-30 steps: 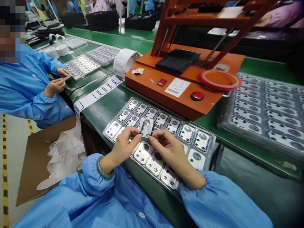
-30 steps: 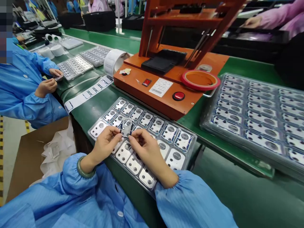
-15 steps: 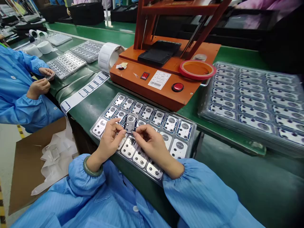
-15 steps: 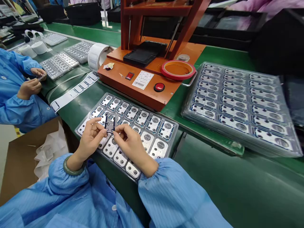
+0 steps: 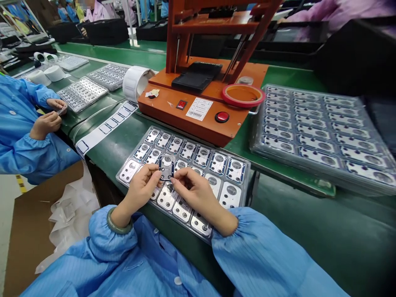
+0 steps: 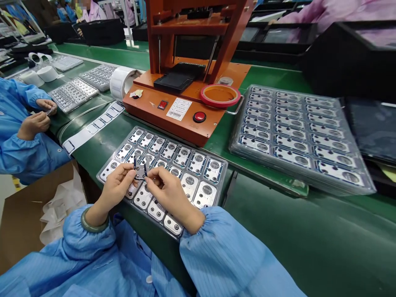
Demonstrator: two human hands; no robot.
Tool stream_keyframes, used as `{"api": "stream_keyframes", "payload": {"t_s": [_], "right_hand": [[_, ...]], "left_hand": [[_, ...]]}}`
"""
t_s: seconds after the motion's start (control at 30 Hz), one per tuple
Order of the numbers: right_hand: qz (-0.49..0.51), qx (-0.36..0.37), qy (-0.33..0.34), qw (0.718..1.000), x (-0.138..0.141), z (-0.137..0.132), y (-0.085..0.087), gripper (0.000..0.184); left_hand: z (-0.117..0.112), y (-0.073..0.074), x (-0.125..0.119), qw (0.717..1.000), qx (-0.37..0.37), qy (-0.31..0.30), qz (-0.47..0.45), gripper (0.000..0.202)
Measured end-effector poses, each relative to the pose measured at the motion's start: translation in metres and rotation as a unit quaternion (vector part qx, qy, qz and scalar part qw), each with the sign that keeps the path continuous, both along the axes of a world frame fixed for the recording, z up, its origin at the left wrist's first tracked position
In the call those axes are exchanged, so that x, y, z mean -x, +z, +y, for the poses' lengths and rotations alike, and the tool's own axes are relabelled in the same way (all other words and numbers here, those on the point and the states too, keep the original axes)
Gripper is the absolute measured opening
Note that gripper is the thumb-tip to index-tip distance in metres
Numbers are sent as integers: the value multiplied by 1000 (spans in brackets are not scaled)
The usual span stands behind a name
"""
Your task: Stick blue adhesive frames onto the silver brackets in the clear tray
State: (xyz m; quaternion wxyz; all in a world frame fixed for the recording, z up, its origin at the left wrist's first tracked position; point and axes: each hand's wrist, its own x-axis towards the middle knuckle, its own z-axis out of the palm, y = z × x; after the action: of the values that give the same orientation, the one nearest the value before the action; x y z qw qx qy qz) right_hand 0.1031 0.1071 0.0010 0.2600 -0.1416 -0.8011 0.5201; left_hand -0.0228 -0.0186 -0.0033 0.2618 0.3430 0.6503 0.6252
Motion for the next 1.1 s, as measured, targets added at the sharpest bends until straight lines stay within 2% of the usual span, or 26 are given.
{"api": "stream_keyframes", "payload": {"t_s": [0.17,0.47,0.7,0.97,1.1], "right_hand": [[-14,-4,12,1000,0,-1,1,8],[3,-19,45,999,-1,-1,0,6],[-13,-19,61,998,-1,-1,0,6],[-10,-13,79,997,-2,-1,3,7],[-19,-15,85,996,-1,-1,3,8]], "left_hand": [[-1,4,-1,1000,4,-5,22,24],[3,7,-6,999,15,45,3,34],[1,2,-1,1000,17,16,4,32],[0,0,-2,998,-14,26,55,27],[-1,-1,-1,996,-7,56,68,30]]}}
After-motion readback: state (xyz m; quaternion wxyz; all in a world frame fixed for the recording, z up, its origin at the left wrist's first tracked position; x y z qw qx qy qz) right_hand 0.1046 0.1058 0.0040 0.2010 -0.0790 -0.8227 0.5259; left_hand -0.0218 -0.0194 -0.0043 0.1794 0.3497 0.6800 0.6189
